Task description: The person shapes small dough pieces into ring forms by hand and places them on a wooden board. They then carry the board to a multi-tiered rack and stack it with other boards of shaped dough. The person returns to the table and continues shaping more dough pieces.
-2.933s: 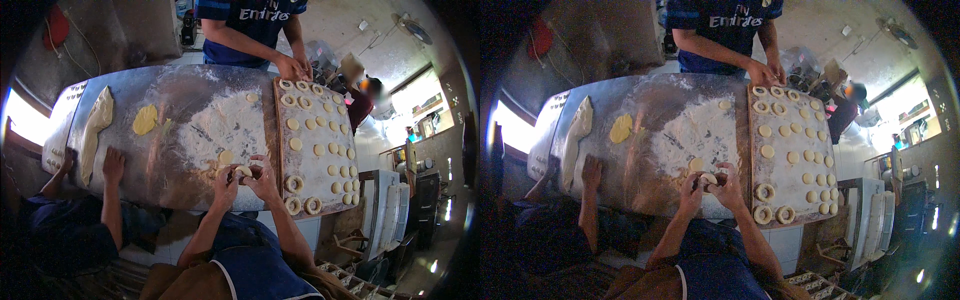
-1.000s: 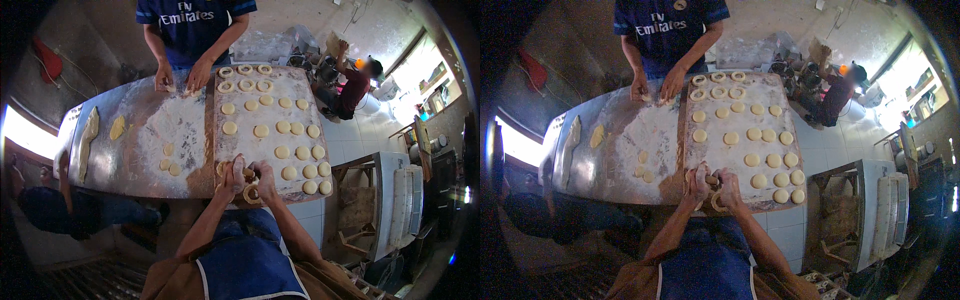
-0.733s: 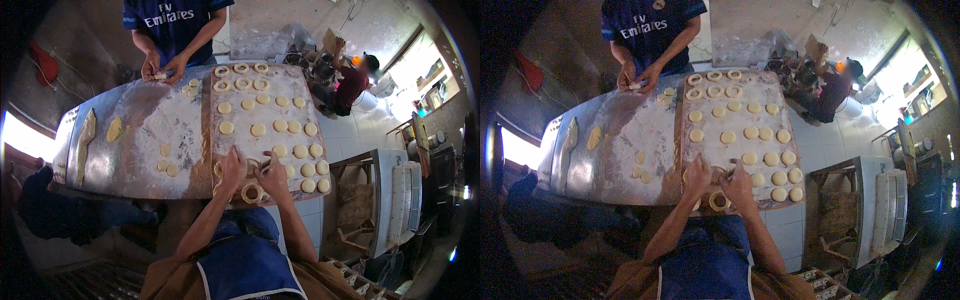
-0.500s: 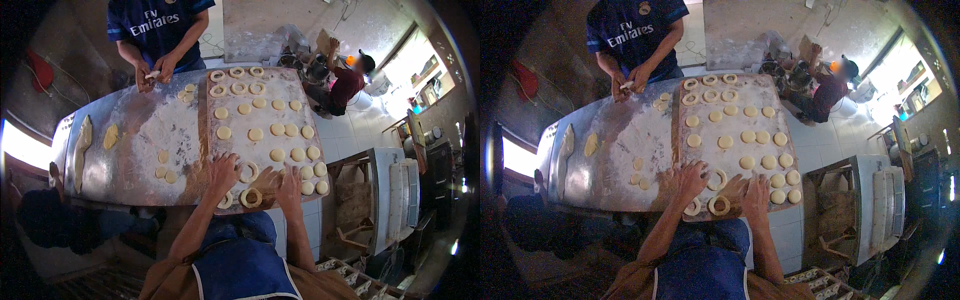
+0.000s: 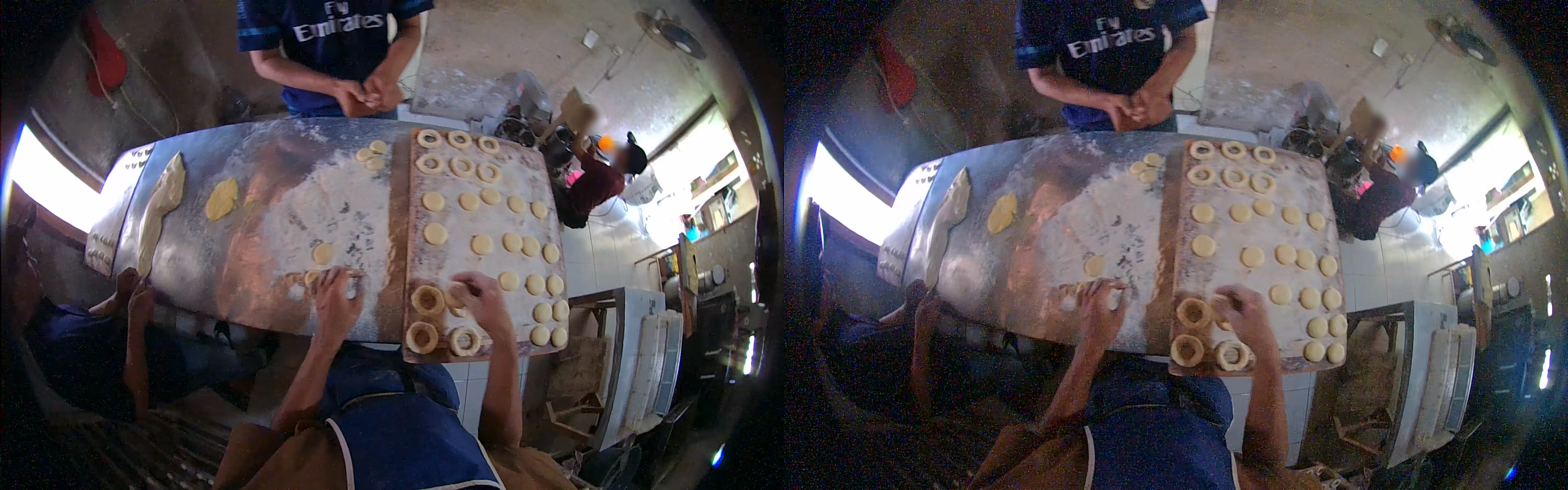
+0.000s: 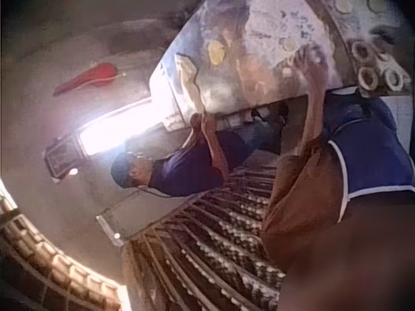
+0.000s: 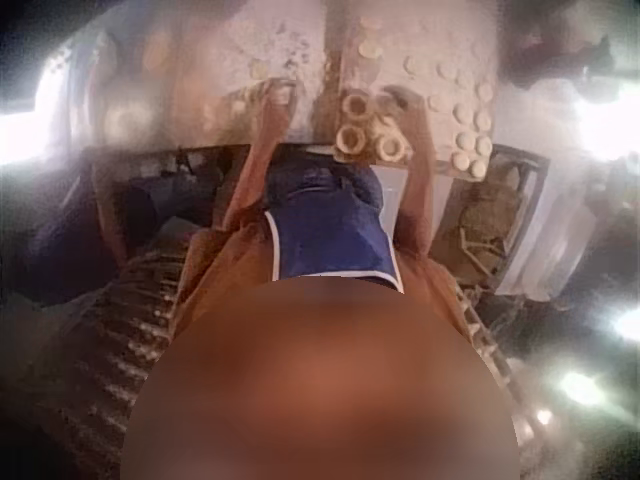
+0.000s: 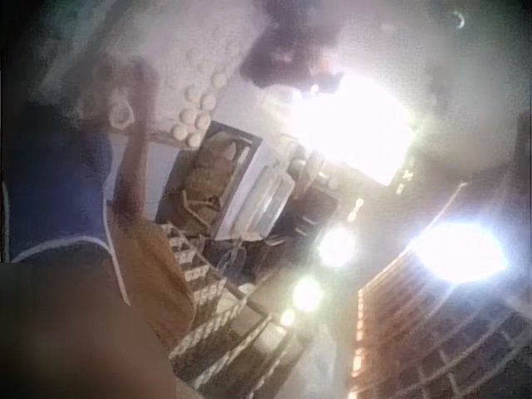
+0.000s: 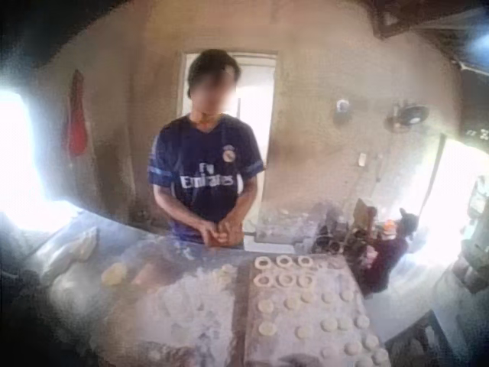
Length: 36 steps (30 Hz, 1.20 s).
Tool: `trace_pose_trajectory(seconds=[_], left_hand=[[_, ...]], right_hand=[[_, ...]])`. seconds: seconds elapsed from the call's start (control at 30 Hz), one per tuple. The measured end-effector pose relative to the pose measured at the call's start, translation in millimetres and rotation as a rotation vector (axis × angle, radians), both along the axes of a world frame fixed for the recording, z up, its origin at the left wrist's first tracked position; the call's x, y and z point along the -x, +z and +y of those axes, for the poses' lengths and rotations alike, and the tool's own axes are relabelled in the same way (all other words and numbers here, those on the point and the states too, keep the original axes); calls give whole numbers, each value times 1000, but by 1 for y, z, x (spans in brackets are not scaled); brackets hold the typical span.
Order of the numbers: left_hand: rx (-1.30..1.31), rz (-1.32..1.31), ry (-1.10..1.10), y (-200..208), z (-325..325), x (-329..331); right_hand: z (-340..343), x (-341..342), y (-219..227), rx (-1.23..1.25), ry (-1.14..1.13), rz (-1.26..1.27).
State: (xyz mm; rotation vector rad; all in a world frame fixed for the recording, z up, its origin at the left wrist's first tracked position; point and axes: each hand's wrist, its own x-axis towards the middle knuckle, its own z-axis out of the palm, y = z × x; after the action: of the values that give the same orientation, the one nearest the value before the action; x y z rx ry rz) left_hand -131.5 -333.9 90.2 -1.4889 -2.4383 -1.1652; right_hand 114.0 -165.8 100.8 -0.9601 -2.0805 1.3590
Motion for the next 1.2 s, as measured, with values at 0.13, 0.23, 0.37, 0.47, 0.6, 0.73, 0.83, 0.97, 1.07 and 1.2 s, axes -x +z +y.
trace_pose_trajectory(seconds=[0.13,0.23,0.37,0.47,0.6,0.73,0.83,0.97,1.07,1.2], left_hand=[[54,-134,202,-10,-48,47],[49,-141,268,-22,-77,67],[-32,-160,277,-35,-97,86],[-135,-320,218,-40,-85,93],[-308,-684,59,-40,-43,97],[-190,-1060,-107,-41,-23,96],[-98,-970,-87,-43,-17,90],[-390,-1425,-120,-45,-10,79],[-486,-1814,-336,-46,-10,73],[-373,-1622,-408,-48,-13,66]], right_hand=[[-8,164,-37,-188,286,-31],[-13,245,-80,-317,185,-160],[0,286,-107,-414,152,-522],[0,279,-92,-346,191,-495],[-36,251,-52,213,204,4],[-70,238,-26,317,104,124],[-86,233,-15,97,10,55],[-93,216,-6,217,4,43],[-84,199,-6,557,159,153],[-72,194,-19,1125,-78,505]])
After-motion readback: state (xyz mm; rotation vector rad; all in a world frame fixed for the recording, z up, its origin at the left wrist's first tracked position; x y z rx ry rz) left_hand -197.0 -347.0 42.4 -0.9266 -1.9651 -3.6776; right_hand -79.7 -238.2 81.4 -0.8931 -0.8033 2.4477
